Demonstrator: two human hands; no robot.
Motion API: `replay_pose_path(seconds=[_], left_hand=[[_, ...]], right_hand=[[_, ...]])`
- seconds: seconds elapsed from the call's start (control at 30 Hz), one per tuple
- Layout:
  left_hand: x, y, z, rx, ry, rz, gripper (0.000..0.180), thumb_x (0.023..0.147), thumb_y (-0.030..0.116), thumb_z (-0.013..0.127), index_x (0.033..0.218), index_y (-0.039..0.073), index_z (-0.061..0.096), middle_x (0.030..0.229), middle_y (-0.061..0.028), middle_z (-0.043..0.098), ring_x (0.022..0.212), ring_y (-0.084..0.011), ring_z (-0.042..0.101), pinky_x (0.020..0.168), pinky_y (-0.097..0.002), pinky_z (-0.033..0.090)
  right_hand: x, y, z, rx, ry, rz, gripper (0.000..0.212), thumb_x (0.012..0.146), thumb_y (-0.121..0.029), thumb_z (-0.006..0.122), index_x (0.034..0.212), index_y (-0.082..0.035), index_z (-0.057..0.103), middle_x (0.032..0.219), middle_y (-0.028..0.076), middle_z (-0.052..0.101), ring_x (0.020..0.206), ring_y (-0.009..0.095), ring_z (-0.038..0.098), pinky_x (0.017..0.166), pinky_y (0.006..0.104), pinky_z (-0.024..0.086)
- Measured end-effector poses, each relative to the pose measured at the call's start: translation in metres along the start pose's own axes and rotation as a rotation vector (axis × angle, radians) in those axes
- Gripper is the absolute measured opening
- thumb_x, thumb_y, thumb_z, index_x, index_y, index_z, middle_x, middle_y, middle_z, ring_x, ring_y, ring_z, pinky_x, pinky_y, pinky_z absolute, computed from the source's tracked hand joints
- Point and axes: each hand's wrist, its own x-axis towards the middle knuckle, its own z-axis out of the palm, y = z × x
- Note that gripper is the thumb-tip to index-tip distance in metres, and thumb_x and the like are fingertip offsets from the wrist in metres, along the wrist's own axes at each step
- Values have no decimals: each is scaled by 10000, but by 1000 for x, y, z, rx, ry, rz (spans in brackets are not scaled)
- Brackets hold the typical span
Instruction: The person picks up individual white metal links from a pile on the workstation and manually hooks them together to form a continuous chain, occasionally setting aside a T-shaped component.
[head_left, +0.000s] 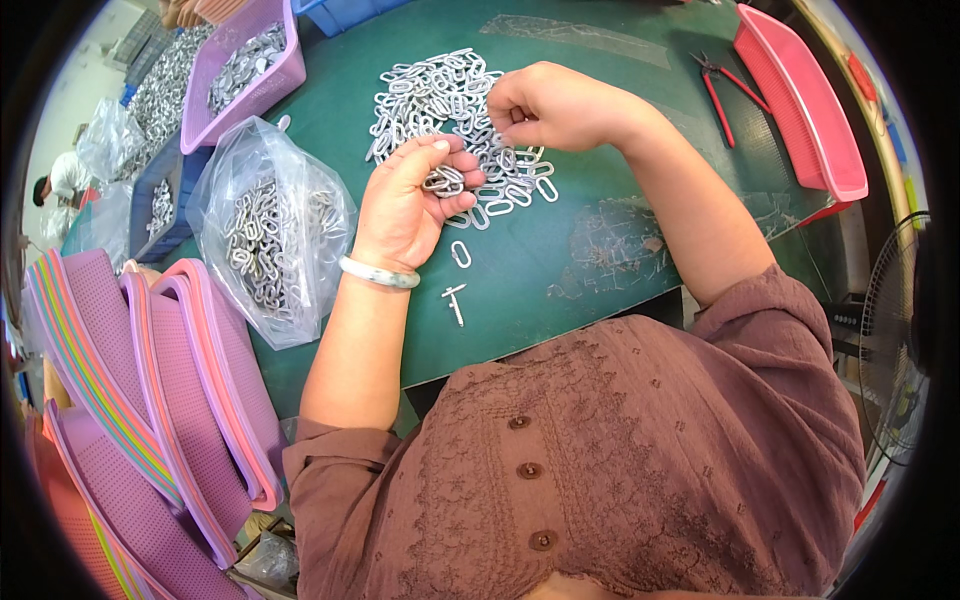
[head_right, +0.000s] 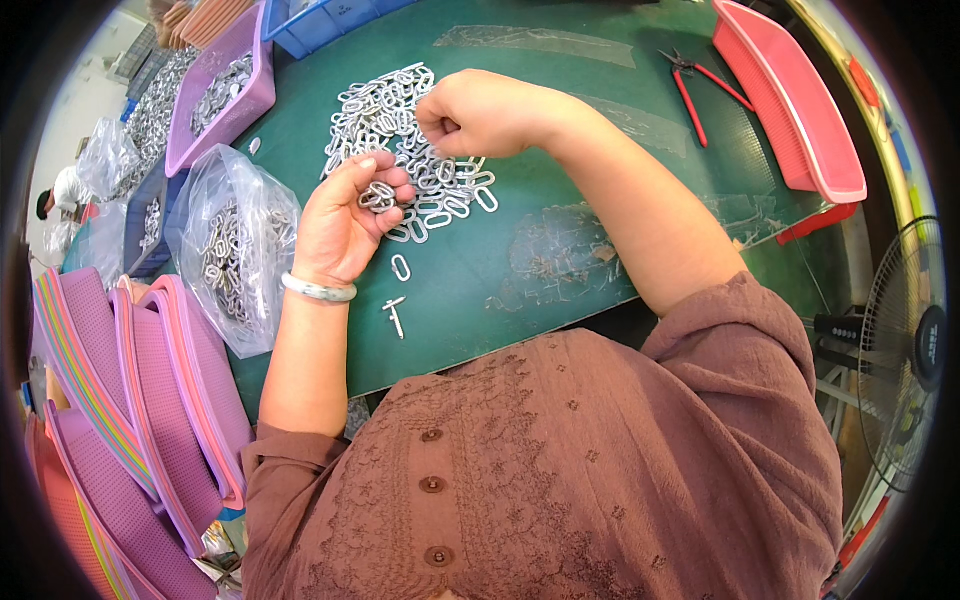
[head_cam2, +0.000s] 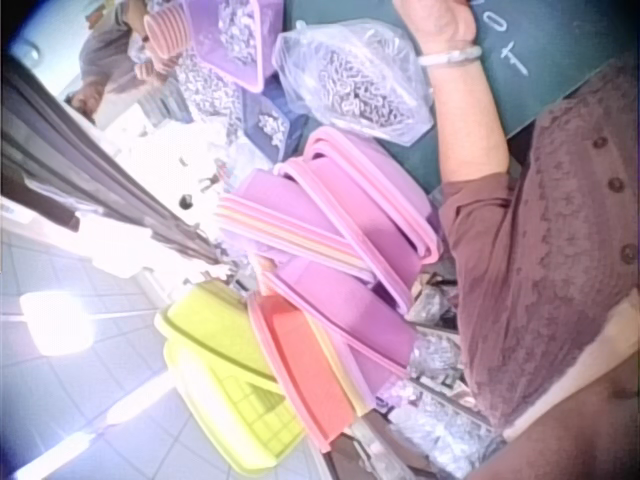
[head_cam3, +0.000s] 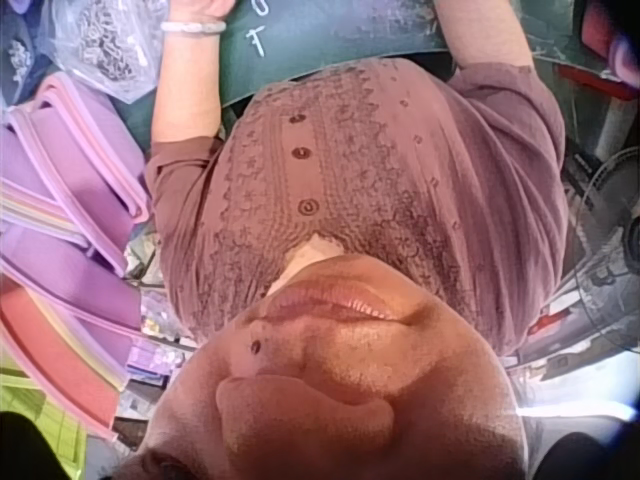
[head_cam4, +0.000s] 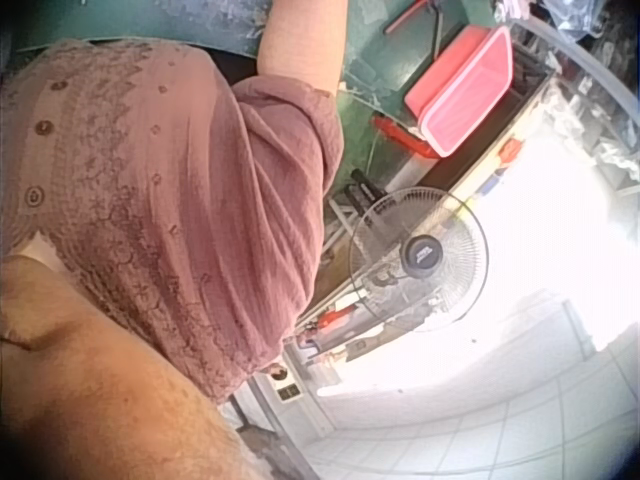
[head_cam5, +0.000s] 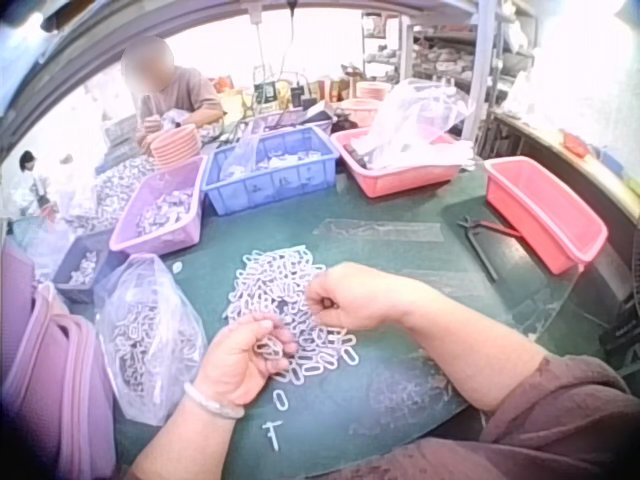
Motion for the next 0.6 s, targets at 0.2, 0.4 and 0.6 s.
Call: replay_pose_path(seconds=[0.2,0.4,0.6], left_hand=[[0,-2,1,-82,-79,-32,363,926,253,377,1070,-57,498,990,-180,580,843,-257,598,650,-300,525],[0,0,2,-71,-79,-35,388,932,246,358,1108,-82,466,1013,-190,556,867,-266,590,683,-305,529],[0,0,2,-40,-62,-22,367,922,221,383,1121,-78,457,1029,-182,544,886,-265,587,699,-297,530]], right_hand=[[3,-15,10,160,157,-370,95,704,-15,622,785,-1,573,713,62,527,623,158,510,552,277,424],[0,1,5,-34,59,-75,124,672,-51,628,780,-4,588,726,101,540,658,239,539,600,323,440],[2,8,10,-176,-42,12,109,650,-56,616,739,-6,578,704,112,538,670,262,538,608,353,433]])
